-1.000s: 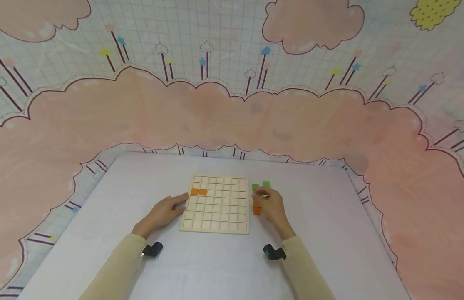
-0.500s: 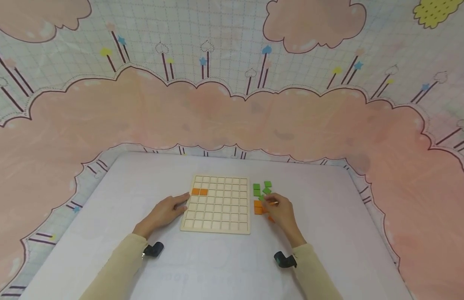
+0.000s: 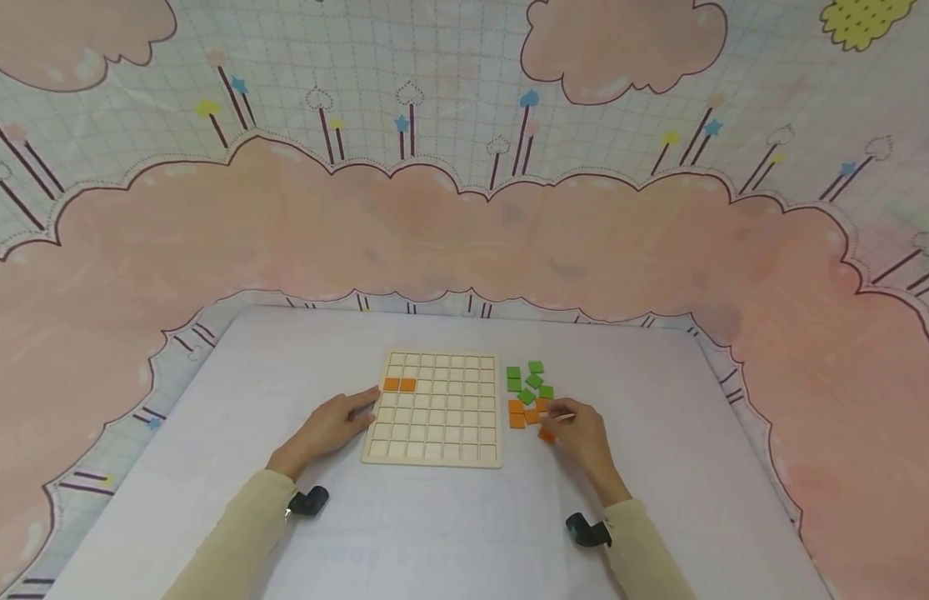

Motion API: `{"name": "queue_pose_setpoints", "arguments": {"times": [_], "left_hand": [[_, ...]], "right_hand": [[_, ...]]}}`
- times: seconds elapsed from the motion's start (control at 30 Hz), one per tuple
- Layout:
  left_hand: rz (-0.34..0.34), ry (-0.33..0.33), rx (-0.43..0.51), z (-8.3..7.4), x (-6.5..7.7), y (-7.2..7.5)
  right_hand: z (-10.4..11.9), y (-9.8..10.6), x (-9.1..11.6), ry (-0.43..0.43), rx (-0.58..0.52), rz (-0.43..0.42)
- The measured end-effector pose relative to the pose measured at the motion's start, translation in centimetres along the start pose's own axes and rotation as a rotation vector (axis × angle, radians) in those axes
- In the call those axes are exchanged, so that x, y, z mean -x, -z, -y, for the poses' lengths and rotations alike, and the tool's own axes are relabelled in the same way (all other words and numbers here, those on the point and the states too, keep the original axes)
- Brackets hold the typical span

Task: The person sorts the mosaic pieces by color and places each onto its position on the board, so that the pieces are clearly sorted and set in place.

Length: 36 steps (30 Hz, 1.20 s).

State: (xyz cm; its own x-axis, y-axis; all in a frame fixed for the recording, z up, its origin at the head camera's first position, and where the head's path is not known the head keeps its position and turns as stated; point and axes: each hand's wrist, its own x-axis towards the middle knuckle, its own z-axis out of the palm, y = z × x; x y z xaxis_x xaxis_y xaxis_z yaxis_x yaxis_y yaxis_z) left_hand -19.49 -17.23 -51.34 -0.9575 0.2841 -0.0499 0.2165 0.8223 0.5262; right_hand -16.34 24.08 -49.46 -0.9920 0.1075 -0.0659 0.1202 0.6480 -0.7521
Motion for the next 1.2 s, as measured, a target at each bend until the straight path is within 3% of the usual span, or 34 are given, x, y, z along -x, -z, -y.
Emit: {"name": "queue_pose_setpoints", "arguments": {"times": [0.2, 0.6, 1.2], "left_hand": [[0.008, 0.033, -0.013, 0.1, -0.2, -0.2], [0.004, 0.031, -0.021, 0.0, -0.2, -0.2], [0.007, 0.022, -0.017, -0.1, 0.0, 0.0]], "right_hand": [[-0.5, 0.3, 0.5, -0.005, 0.022, 0.006], [-1.4, 0.5, 0.4, -0.018, 0.091, 0.065], [-1.4, 0.1, 0.3, -0.023, 0.111, 0.078]]}}
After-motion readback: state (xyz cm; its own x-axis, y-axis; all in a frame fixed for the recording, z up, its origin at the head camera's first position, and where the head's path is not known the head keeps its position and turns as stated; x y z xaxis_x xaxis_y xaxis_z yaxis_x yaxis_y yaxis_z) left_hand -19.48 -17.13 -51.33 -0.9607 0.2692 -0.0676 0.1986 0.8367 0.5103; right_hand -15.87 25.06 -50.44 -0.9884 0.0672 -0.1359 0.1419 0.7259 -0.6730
